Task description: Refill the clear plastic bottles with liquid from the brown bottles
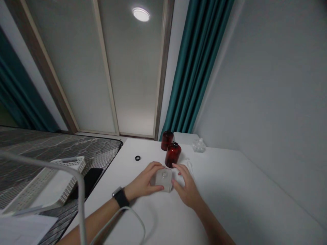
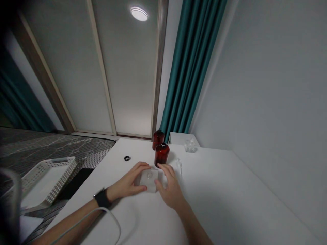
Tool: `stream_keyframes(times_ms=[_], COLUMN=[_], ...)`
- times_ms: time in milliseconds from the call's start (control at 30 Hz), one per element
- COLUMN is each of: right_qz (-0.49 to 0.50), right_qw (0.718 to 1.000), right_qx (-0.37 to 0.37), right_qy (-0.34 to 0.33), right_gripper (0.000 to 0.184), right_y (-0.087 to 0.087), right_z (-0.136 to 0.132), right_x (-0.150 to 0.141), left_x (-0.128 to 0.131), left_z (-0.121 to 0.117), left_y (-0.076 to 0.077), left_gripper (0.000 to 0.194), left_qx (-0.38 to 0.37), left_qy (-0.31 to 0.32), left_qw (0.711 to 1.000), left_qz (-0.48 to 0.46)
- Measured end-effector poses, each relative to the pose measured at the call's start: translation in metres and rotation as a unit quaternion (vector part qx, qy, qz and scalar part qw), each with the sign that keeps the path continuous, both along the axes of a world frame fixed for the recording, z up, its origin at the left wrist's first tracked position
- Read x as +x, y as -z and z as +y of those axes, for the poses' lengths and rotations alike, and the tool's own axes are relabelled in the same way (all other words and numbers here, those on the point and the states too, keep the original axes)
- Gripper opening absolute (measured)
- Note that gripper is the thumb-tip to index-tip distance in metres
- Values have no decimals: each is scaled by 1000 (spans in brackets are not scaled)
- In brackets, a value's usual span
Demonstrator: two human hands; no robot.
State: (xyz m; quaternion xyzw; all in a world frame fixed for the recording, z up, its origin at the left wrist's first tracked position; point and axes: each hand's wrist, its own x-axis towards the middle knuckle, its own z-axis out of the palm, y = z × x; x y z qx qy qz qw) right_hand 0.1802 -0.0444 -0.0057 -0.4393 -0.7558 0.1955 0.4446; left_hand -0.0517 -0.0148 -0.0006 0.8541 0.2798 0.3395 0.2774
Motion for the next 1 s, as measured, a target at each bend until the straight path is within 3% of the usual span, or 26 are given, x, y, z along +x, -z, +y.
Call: stream_keyframes(times_ms=[67,233,333,467,767,1000], right_qz=[-4,19,35,48,44,33], right_qw=[998,993,992,992,992,993], right_qx=[-41,-101,-106,-103,-101,-97], right_qy=[-39,-62,-64,-59,-63,-55], right_gripper=[48,51,52,50,53,56], right_y=[6,16,18,20,18,21], right_z=[-5,0,2,1,0,3], right_x=[-9,-20,-20,-19,-19,-15], left_x=[-7,-22,-21,-13,-13,-15], left_z=[-1,-1,0,1,1,1], left_y=[-6,-9,-4,1,-8,-5], left_gripper=[51,26,38,65,60,62], left_qx=[22,25,-6,-41,-1,-27], left_qy=[-15,-75,-84,-45,-14,-18], left_qw=[1000,997,996,998,999,999], left_qz=[13,1,8,30,37,34])
